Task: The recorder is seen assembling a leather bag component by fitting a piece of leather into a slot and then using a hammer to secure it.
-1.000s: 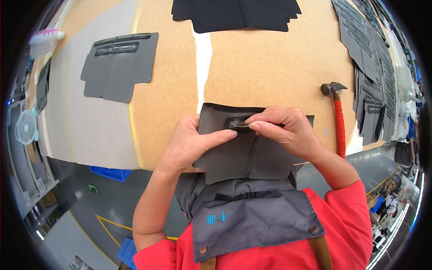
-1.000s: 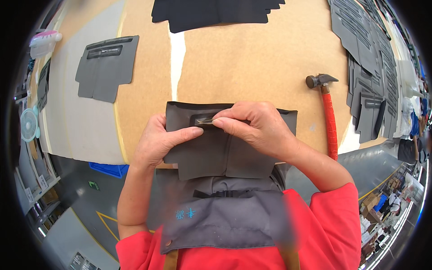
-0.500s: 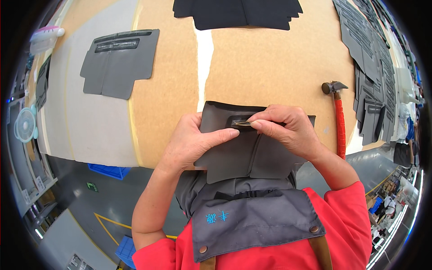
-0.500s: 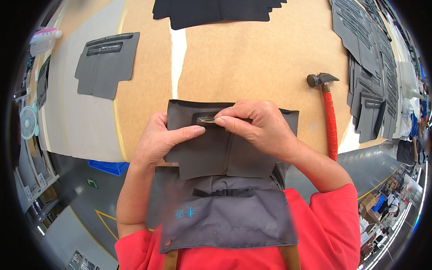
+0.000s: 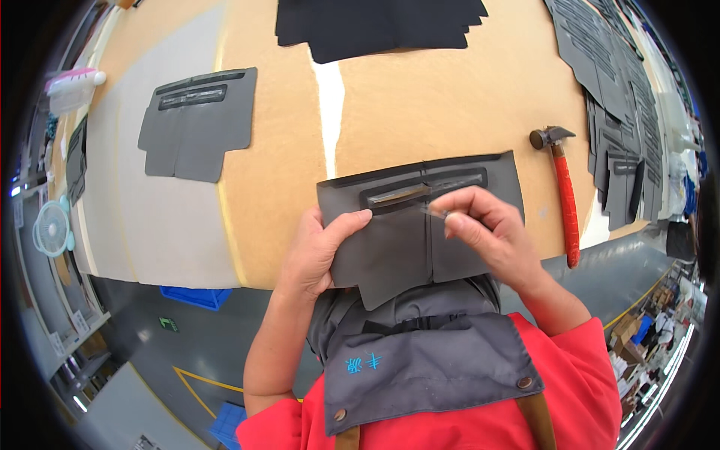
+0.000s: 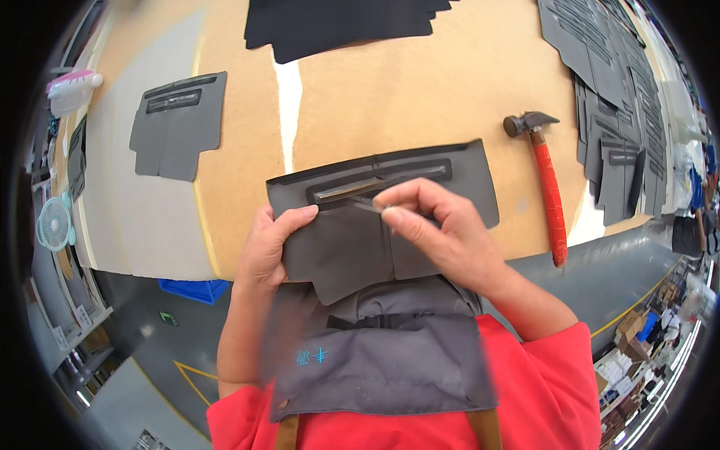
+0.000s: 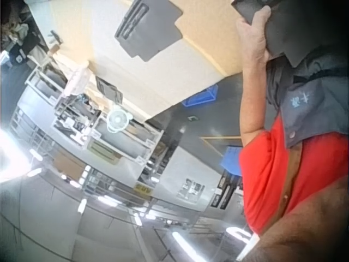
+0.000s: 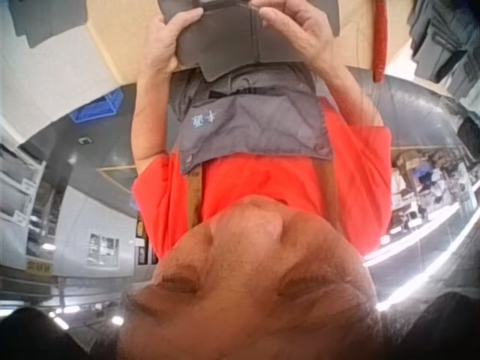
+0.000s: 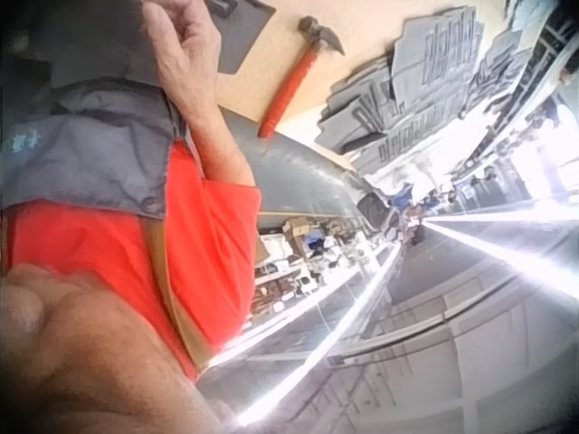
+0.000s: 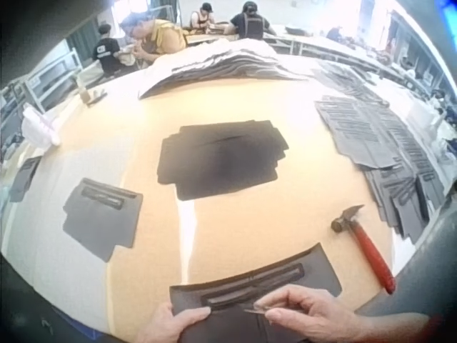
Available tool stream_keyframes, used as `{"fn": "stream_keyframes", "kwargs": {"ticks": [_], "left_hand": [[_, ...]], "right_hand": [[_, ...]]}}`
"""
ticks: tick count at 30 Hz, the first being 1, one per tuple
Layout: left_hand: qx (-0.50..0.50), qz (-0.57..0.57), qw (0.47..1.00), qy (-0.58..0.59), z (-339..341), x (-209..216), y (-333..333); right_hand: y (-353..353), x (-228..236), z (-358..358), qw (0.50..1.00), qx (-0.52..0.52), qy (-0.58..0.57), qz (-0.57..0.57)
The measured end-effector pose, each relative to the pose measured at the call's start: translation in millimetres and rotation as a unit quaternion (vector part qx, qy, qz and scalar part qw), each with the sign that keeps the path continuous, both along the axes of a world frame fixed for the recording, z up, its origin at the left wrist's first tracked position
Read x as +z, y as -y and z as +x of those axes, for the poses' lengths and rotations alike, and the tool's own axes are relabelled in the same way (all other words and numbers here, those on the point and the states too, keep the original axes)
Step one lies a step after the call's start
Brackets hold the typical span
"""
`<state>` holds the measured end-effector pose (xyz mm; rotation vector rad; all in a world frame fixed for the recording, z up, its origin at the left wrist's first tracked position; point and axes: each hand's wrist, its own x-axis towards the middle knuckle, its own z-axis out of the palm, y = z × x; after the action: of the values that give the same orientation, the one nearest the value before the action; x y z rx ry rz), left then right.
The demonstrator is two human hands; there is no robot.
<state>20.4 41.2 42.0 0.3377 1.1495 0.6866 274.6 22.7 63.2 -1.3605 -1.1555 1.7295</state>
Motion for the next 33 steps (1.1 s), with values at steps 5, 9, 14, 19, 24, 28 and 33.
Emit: {"fn": "stream_keyframes", "kwargs": {"ticks": [5,9,14,19,24,28,33], "left_hand": [[0.021,0.015,0.999,0.025,8.1,-0.3,6.2],[0.019,0.014,0.999,0.04,9.0,-3.1,10.6],[0.006,0.026,0.999,0.046,10.9,3.3,12.6],[-0.005,0.044,0.999,0.014,9.6,5.8,14.1],[-0.05,0.078,0.995,-0.042,10.8,8.5,15.6],[-0.043,0.073,0.996,-0.033,12.5,7.9,17.0],[-0.034,0.071,0.996,-0.03,13.4,7.8,19.2]], "right_hand": [[11.8,-5.8,-12.4,0.994,-0.015,-0.048,-0.099],[9.2,-6.5,-12.9,0.995,-0.01,-0.029,-0.099],[9.1,-7.5,-12.9,0.994,-0.016,-0.034,-0.098],[8.2,-9.5,-10.0,0.994,-0.002,-0.033,-0.101],[5.6,-5.1,-10.0,0.995,0.022,-0.017,-0.096],[6.2,-4.8,-11.1,0.995,0.01,-0.024,-0.1],[9.7,-8.2,-12.2,0.994,-0.003,-0.04,-0.098]]}}
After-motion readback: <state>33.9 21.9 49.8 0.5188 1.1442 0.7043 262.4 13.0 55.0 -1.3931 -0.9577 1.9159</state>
